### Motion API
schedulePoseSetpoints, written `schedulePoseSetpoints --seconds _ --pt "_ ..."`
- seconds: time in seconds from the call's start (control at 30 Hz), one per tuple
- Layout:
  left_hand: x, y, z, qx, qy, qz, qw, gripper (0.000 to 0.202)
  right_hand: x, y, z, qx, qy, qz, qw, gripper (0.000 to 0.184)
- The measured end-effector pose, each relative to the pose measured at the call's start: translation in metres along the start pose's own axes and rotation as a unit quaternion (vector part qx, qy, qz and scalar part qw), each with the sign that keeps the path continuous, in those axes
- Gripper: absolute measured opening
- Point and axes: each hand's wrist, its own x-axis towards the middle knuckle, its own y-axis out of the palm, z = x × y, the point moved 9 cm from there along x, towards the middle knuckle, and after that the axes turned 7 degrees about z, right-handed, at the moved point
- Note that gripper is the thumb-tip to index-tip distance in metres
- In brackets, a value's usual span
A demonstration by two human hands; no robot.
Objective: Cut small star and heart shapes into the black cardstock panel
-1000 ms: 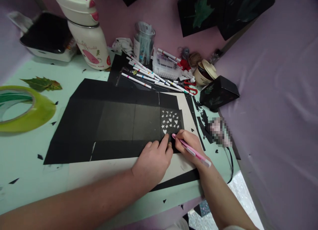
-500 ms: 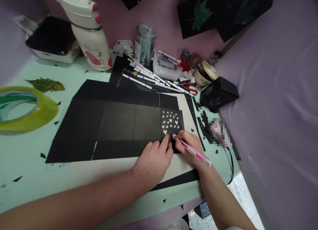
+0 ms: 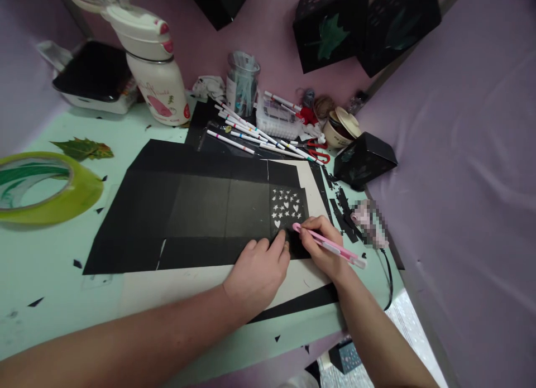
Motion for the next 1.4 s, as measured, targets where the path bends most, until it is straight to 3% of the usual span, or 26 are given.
schedulePoseSetpoints --seconds 0.2,0.37,1.03,1.3,1.4 --pt "-0.001 -0.001 0.000 0.006 -0.001 -0.022 1.000 0.033 0.013 -0.001 -0.002 0.016 0.009 0.074 0.997 0.003" --pt "0.000 -0.003 0.001 0.000 -0.002 -0.037 0.999 0.031 0.016 0.004 -0.015 0.040 -0.002 0.098 0.994 0.003" --pt "0.004 -0.008 0.003 -0.008 -0.011 -0.051 0.999 0.031 0.013 0.010 -0.013 0.006 -0.042 0.111 0.993 0.008" --pt "0.003 -0.006 0.003 -0.009 -0.013 -0.027 1.000 0.030 0.011 0.019 0.015 -0.080 -0.181 0.170 0.965 0.010" --pt "0.004 -0.004 0.002 -0.012 -0.010 -0.007 1.000 0.032 0.010 0.022 0.020 -0.122 -0.195 0.204 0.952 0.008"
